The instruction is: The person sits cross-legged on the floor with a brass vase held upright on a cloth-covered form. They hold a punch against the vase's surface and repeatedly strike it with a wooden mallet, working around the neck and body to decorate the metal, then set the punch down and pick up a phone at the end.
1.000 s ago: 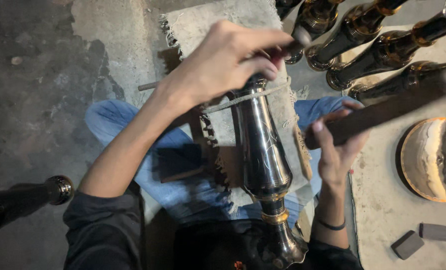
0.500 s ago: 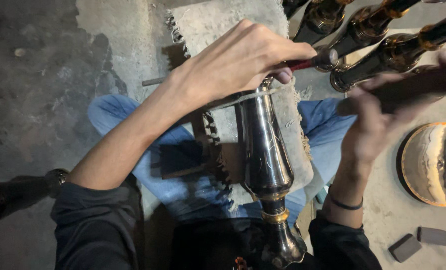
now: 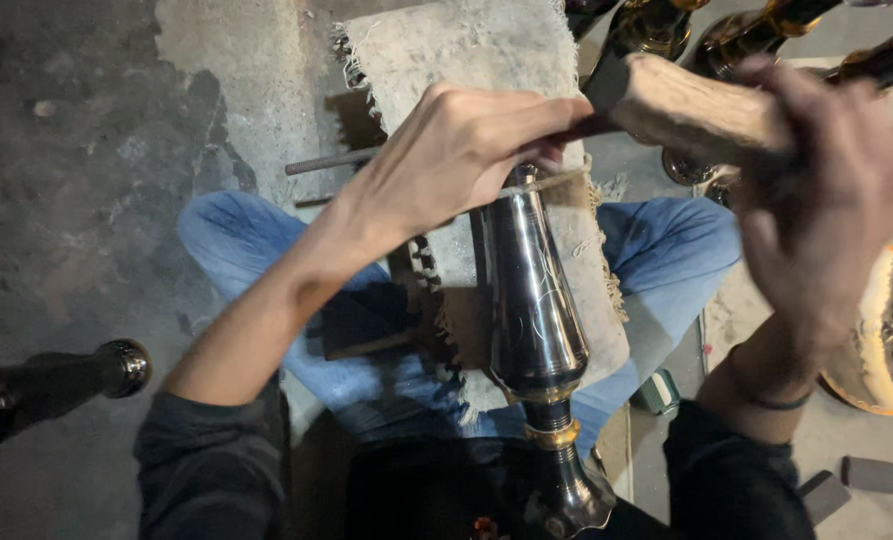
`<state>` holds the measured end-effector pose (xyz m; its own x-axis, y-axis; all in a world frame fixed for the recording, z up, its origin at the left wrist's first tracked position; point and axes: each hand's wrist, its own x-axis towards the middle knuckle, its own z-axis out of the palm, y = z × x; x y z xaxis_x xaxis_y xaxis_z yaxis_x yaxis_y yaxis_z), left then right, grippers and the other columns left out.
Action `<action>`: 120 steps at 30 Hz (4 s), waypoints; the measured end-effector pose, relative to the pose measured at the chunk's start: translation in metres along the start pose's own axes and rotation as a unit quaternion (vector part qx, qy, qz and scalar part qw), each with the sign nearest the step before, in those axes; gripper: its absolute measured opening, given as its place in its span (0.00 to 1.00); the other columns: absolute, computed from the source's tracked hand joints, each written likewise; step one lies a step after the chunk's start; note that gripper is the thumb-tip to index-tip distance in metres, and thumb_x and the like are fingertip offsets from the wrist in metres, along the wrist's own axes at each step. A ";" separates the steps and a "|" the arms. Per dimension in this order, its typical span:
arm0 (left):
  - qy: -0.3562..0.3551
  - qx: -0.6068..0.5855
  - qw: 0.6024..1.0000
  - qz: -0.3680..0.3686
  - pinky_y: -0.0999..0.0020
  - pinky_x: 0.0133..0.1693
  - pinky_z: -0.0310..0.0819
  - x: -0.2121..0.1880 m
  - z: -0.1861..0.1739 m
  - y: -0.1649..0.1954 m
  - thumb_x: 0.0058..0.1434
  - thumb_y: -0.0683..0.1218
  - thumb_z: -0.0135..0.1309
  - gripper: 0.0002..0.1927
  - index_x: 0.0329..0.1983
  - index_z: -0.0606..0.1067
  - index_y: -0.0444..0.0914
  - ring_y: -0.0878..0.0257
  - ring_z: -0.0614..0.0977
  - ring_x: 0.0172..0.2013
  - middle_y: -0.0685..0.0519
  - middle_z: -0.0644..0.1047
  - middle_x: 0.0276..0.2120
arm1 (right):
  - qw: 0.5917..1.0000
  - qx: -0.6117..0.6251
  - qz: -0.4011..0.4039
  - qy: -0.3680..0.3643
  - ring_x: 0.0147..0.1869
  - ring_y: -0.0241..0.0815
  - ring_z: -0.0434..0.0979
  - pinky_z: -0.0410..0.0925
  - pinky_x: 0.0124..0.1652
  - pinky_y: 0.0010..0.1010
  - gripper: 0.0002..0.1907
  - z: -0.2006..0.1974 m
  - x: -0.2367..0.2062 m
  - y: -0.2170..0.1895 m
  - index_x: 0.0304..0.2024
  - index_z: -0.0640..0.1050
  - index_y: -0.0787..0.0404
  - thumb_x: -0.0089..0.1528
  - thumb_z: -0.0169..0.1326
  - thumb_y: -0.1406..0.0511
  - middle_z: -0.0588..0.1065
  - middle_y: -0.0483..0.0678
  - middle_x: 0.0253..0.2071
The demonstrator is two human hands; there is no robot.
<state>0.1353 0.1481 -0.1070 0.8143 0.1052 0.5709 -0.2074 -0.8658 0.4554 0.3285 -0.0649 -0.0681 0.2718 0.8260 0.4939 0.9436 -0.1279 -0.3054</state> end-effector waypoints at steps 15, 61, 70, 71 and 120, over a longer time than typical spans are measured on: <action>0.147 0.017 0.985 -0.088 0.71 0.41 0.85 -0.021 0.019 0.016 0.67 0.33 0.58 0.21 0.62 0.74 0.38 0.61 0.88 0.41 0.49 0.84 0.43 | 0.997 0.048 -0.035 -0.055 0.50 0.40 0.74 0.69 0.48 0.26 0.19 -0.023 0.014 0.013 0.58 0.69 0.65 0.67 0.54 0.82 0.71 0.51 0.49; -0.033 -0.038 0.999 0.007 0.65 0.39 0.84 0.002 -0.012 -0.011 0.65 0.41 0.63 0.18 0.59 0.78 0.37 0.56 0.88 0.36 0.46 0.84 0.45 | 0.895 0.395 0.105 0.178 0.50 0.37 0.69 0.66 0.51 0.24 0.32 0.049 -0.046 0.027 0.70 0.62 0.57 0.68 0.57 0.80 0.67 0.49 0.49; -0.020 -0.009 0.999 0.043 0.68 0.41 0.84 -0.008 -0.007 -0.008 0.67 0.41 0.62 0.19 0.62 0.76 0.40 0.60 0.87 0.37 0.50 0.84 0.42 | 0.996 0.034 -0.009 0.084 0.44 0.44 0.71 0.66 0.44 0.36 0.26 0.014 -0.002 -0.022 0.56 0.70 0.64 0.58 0.61 0.80 0.71 0.51 0.41; -0.023 0.005 0.999 0.042 0.68 0.39 0.83 -0.010 -0.008 -0.008 0.67 0.40 0.62 0.19 0.61 0.76 0.41 0.60 0.87 0.35 0.51 0.84 0.39 | 0.987 -0.139 -0.077 0.033 0.42 0.48 0.70 0.64 0.41 0.40 0.27 0.011 -0.001 -0.024 0.52 0.73 0.66 0.51 0.62 0.81 0.70 0.53 0.38; 0.040 -0.018 0.999 0.028 0.70 0.38 0.84 -0.027 0.000 -0.014 0.70 0.42 0.62 0.18 0.61 0.75 0.42 0.62 0.87 0.37 0.51 0.84 0.42 | 0.999 -0.027 -0.010 -0.019 0.58 0.52 0.73 0.67 0.58 0.37 0.35 0.009 -0.023 0.000 0.65 0.68 0.61 0.57 0.59 0.83 0.71 0.54 0.54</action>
<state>0.1161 0.1572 -0.1281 0.7553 0.0961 0.6483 -0.2724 -0.8537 0.4439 0.3205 -0.0786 -0.0866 0.2469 0.8485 0.4680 0.9577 -0.1400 -0.2514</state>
